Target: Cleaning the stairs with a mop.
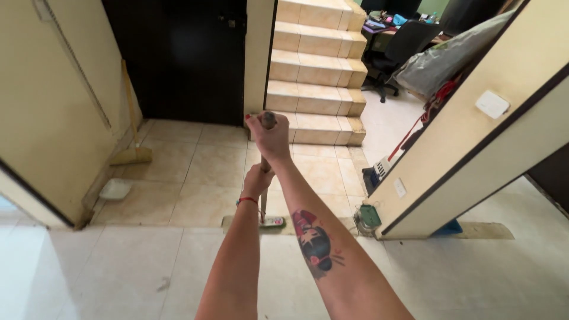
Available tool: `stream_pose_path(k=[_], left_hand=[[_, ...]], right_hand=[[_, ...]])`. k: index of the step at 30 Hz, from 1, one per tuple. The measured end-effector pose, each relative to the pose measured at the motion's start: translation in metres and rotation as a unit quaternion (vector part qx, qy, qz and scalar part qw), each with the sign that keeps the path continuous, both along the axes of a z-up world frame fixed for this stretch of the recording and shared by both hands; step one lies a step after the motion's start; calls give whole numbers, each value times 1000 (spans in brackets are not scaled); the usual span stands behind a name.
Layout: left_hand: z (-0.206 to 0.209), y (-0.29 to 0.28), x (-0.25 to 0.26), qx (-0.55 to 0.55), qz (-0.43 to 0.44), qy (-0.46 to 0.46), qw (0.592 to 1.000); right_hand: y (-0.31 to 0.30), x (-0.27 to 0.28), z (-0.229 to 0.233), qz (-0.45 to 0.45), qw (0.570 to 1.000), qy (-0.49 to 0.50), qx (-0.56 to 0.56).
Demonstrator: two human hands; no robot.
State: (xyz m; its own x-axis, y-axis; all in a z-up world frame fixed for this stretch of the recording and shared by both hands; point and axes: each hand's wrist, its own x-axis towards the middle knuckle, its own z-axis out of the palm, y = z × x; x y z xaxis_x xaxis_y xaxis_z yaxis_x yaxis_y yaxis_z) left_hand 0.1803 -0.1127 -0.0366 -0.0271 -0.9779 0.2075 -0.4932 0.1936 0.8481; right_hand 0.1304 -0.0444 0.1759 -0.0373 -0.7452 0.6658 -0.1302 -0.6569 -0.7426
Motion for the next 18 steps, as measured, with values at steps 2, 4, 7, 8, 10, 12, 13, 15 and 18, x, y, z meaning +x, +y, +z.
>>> stream_pose_path(k=[2,4,7,8,10,12,13,15,18], left_hand=[[6,-26,3,12,5,5,1000],[24,-57,1,20,3,10,1000],[51,-111,-17,63,-4,-19,998],[54,-135,-25,26,15,-44,999],[66,-182,-25,-15,31,-71,997],[67,-213,-25,-30,17,-57,998],[59,-242,-24,-30,12,-56,998],[40,-296,-25,-50,20,-57,997],[-11,-357,-14,-4,80,-15,997]], right_hand=[[-19,2,12,3,1000,-9,10],[-49,-1,26,0,1000,-19,16],[-110,-19,39,78,996,-41,-22],[-133,-27,39,71,996,-45,-33],[-174,-30,44,62,996,-53,-47],[-203,-31,40,38,996,-81,-30],[-227,-31,26,33,996,-79,-30],[-273,-34,-5,-38,998,-37,-12],[-319,-24,-61,-35,998,60,1]])
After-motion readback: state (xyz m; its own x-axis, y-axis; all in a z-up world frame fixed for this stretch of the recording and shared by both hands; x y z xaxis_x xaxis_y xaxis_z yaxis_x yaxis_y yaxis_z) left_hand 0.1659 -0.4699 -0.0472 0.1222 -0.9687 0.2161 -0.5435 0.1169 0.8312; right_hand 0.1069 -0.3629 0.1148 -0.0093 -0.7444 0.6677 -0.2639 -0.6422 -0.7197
